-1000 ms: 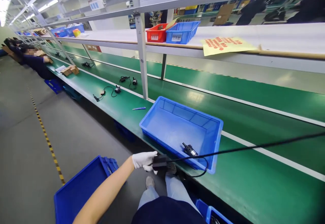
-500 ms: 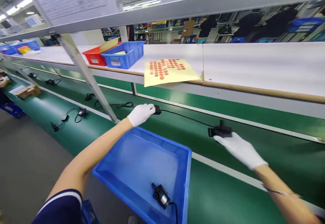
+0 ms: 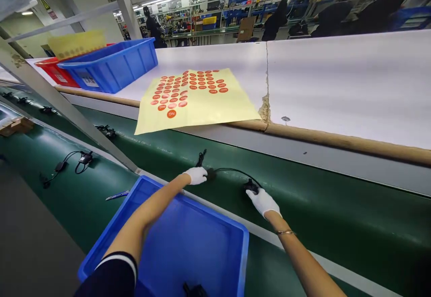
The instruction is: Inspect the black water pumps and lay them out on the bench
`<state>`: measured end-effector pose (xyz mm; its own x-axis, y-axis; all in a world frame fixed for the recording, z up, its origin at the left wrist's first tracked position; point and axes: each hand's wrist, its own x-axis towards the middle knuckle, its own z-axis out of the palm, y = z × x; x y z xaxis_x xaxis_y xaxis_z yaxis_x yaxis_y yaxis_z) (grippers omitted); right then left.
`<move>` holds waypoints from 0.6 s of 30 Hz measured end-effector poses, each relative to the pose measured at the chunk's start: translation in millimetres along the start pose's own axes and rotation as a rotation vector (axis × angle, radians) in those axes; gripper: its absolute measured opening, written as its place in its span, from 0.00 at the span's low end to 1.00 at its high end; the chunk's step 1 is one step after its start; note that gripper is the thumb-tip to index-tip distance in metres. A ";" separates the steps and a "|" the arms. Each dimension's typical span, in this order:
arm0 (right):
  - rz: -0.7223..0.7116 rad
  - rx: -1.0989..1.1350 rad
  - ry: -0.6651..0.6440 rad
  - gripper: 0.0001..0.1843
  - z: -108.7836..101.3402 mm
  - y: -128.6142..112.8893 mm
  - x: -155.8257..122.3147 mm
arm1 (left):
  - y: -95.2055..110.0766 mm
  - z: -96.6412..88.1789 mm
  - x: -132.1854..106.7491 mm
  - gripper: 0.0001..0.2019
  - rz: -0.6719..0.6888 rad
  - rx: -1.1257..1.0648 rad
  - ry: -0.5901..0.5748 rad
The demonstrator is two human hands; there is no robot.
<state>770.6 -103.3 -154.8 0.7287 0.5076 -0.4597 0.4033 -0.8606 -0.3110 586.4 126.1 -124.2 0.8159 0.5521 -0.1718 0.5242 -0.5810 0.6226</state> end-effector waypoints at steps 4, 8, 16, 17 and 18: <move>-0.384 -0.092 -0.075 0.17 -7.1 -32.6 -80.9 | -8.8 -47.5 -59.9 0.11 -0.132 -0.164 0.184; -0.642 -0.264 -0.350 0.13 54.5 -76.7 -195.5 | -5.9 -26.1 -182.2 0.13 -0.365 -0.376 0.313; -0.678 -0.592 -0.629 0.12 159.5 -100.1 -287.5 | -15.5 84.2 -338.0 0.19 -0.983 -0.950 -0.008; -0.695 -0.597 -0.622 0.14 162.8 -97.6 -292.4 | -19.6 88.8 -339.6 0.21 -1.027 -1.009 -0.016; -0.703 -0.600 -0.614 0.15 165.5 -95.1 -297.3 | -23.8 91.8 -339.2 0.23 -1.056 -1.062 -0.013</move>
<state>424.0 -165.5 -126.2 -0.0985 0.6817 -0.7250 0.9429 -0.1690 -0.2870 319.5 -102.2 -150.9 0.1890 0.4207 -0.8873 0.4456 0.7684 0.4592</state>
